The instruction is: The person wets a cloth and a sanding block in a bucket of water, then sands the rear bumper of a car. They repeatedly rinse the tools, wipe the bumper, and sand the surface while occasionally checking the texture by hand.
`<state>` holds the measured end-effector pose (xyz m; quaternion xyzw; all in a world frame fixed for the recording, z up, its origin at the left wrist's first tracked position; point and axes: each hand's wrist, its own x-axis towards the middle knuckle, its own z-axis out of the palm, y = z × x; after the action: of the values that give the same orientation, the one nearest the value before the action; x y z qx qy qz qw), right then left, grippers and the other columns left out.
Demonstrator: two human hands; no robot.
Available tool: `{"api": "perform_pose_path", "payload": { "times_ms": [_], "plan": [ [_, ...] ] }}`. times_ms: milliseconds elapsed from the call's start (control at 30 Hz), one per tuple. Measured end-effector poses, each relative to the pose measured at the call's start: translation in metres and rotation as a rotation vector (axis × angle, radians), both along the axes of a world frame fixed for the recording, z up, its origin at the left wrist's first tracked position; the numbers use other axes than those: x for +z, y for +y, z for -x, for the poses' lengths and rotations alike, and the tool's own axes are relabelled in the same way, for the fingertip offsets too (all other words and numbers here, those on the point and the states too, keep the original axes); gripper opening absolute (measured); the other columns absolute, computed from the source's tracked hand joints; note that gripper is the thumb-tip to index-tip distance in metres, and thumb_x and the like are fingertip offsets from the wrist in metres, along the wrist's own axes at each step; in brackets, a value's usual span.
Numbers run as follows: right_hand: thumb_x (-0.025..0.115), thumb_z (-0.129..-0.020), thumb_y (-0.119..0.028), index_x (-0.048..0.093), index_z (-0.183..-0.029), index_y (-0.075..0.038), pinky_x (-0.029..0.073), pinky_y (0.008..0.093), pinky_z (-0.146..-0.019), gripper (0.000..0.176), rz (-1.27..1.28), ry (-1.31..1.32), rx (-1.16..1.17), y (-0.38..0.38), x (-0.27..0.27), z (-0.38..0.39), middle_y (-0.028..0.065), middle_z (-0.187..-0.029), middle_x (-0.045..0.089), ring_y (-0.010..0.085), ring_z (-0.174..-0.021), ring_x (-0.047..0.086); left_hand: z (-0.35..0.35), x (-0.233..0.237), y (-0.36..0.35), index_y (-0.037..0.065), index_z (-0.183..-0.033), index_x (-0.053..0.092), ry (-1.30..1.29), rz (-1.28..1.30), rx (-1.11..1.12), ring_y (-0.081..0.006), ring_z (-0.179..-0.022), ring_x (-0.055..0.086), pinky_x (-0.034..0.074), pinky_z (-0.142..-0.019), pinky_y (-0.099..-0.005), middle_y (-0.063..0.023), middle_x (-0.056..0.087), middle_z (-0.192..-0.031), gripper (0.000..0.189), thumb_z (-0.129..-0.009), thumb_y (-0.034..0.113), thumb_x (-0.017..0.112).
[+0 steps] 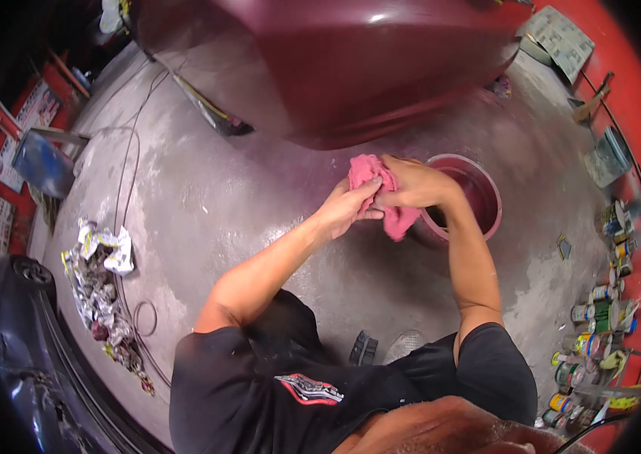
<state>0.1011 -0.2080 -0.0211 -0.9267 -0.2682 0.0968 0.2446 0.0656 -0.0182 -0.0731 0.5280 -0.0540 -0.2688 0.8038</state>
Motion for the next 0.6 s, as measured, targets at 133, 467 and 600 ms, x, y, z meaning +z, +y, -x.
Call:
{"api": "perform_pose_path", "payload": {
  "times_ms": [133, 467, 600],
  "plan": [
    [0.078, -0.082, -0.048, 0.056, -0.132, -0.001, 0.051, 0.0366, -0.089, 0.072, -0.368, 0.373, -0.137, -0.078, -0.094, -0.05, 0.0134, -0.108, 0.069, 0.0245, -0.101, 0.064, -0.004, -0.014, 0.011, 0.007, -0.115, 0.065, -0.059, -0.214, 0.248, -0.0111, -0.09, 0.062, 0.051, -0.075, -0.0276, -0.0021, 0.068, -0.101, 0.025, -0.096, 0.023, 0.063],
    [0.068, -0.079, -0.046, 0.069, -0.112, 0.0, 0.053, 0.0447, -0.091, 0.057, 0.392, 0.17, -0.564, -0.05, -0.197, -0.029, 0.0229, -0.112, 0.069, 0.0391, -0.107, 0.066, 0.031, 0.033, 0.041, 0.002, -0.104, 0.063, -0.542, -0.687, -0.003, -0.0153, -0.067, 0.067, 0.055, -0.064, -0.0341, -0.0071, 0.07, -0.083, 0.03, -0.085, 0.024, 0.067],
    [0.067, -0.075, -0.04, 0.071, -0.108, -0.001, 0.053, 0.0449, -0.092, 0.051, 0.382, 0.14, -0.388, -0.039, -0.203, -0.013, 0.0224, -0.113, 0.069, 0.0375, -0.107, 0.067, 0.033, 0.037, 0.047, 0.001, -0.111, 0.061, -0.552, -0.852, -0.259, -0.0313, -0.085, 0.072, 0.055, -0.079, -0.0393, -0.0145, 0.071, -0.084, 0.042, -0.078, 0.026, 0.069]
  ]
}}
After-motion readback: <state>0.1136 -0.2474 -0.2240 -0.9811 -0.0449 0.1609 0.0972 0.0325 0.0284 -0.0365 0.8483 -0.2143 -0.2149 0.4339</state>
